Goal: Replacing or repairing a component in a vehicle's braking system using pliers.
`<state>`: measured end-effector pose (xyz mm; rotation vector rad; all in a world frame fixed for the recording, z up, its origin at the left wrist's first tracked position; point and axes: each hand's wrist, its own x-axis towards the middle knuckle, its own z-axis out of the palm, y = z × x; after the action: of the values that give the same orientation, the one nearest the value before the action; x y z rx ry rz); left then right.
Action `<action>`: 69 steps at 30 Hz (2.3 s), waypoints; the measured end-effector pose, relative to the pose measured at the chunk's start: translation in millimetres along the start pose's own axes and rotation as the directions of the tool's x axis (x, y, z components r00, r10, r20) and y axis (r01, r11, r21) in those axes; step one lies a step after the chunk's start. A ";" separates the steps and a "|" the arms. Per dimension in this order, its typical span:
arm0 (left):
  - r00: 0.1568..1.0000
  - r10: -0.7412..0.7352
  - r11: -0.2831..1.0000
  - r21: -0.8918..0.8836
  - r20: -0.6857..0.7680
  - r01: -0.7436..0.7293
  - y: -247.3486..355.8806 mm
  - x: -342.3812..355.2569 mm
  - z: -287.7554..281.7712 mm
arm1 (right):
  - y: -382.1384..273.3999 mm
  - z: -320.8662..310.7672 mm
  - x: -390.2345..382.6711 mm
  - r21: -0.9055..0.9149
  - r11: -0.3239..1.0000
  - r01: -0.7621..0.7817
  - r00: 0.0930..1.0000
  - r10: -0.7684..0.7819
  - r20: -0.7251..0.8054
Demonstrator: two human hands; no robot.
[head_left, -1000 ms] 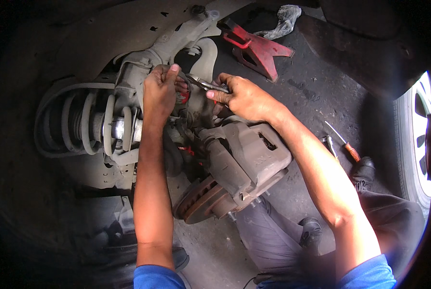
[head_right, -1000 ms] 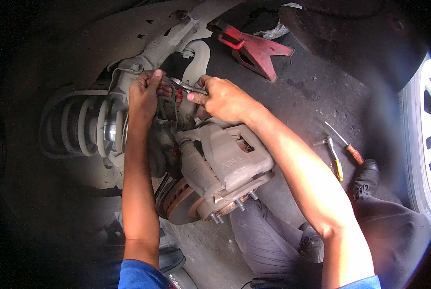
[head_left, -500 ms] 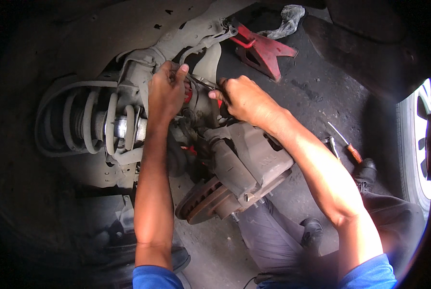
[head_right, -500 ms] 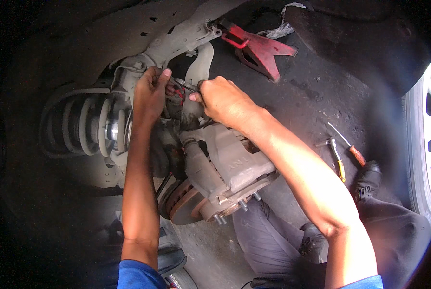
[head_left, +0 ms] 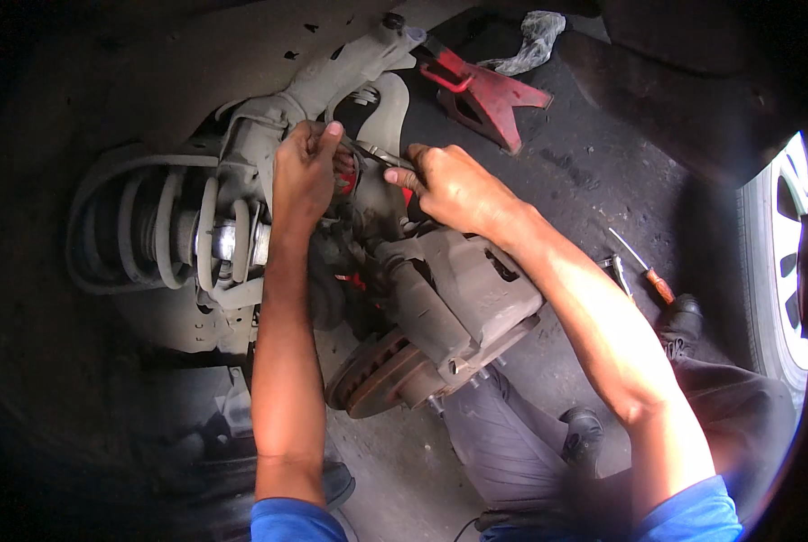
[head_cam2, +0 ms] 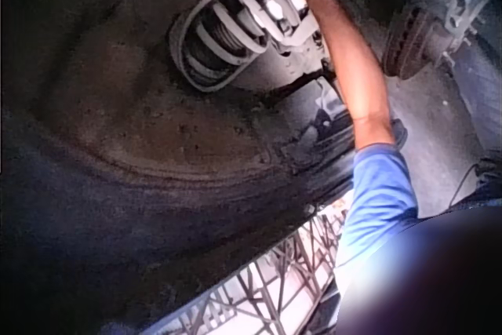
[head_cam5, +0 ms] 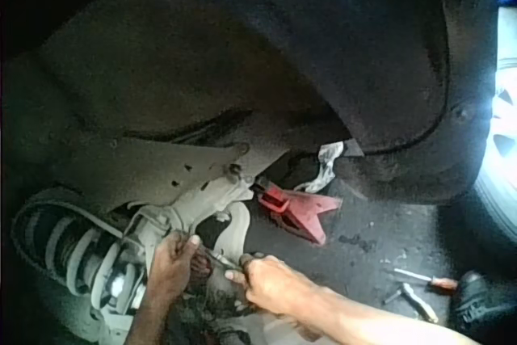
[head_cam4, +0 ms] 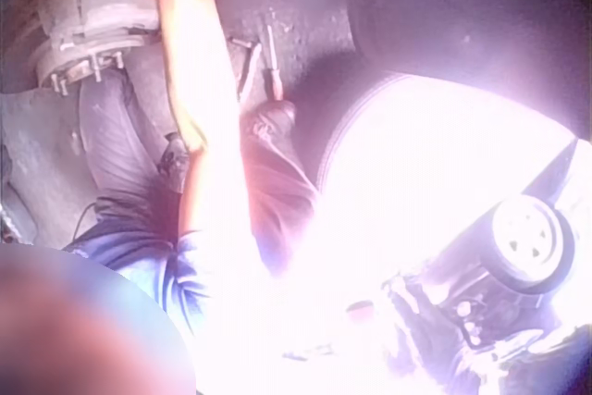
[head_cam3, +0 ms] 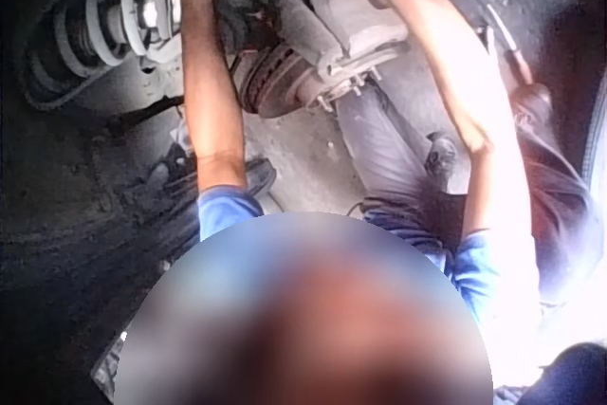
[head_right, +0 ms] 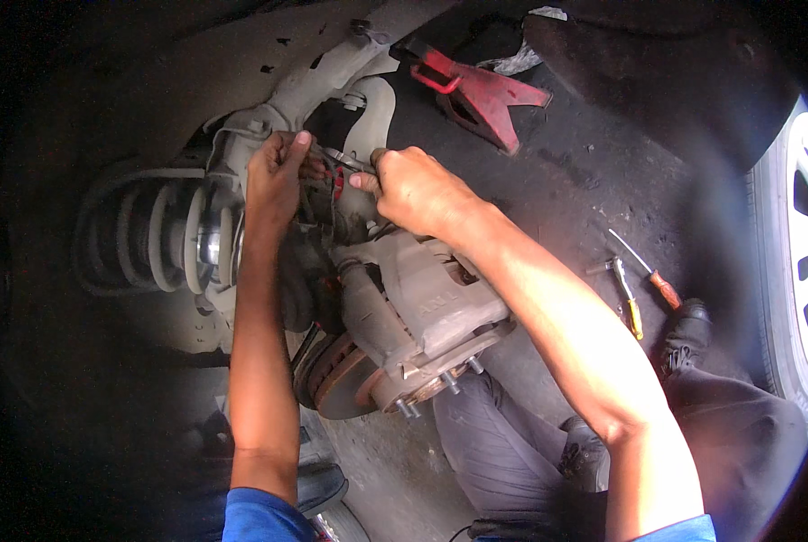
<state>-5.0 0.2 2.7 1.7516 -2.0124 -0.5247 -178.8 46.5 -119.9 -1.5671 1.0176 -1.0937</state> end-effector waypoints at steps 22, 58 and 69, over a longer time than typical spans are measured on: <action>1.000 -0.005 1.000 -0.009 -0.026 0.005 2.4 -0.6 -0.7 | 0.7 -1.2 -2.3 0.043 0.997 0.070 0.997 -0.070 0.013; 1.000 -0.007 0.999 -0.039 -0.009 0.007 -0.2 1.4 -0.9 | -2.6 -2.2 -0.3 0.012 1.000 -0.011 0.996 0.010 0.084; 0.997 0.042 0.951 0.307 -0.057 -0.022 11.1 -5.5 1.0 | -0.2 4.9 3.0 -0.199 0.973 0.117 0.993 -0.116 0.016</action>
<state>-14.1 7.2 7.5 1.8792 -2.1644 -0.1473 -173.3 44.9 -119.9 -1.8092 1.0699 -1.0936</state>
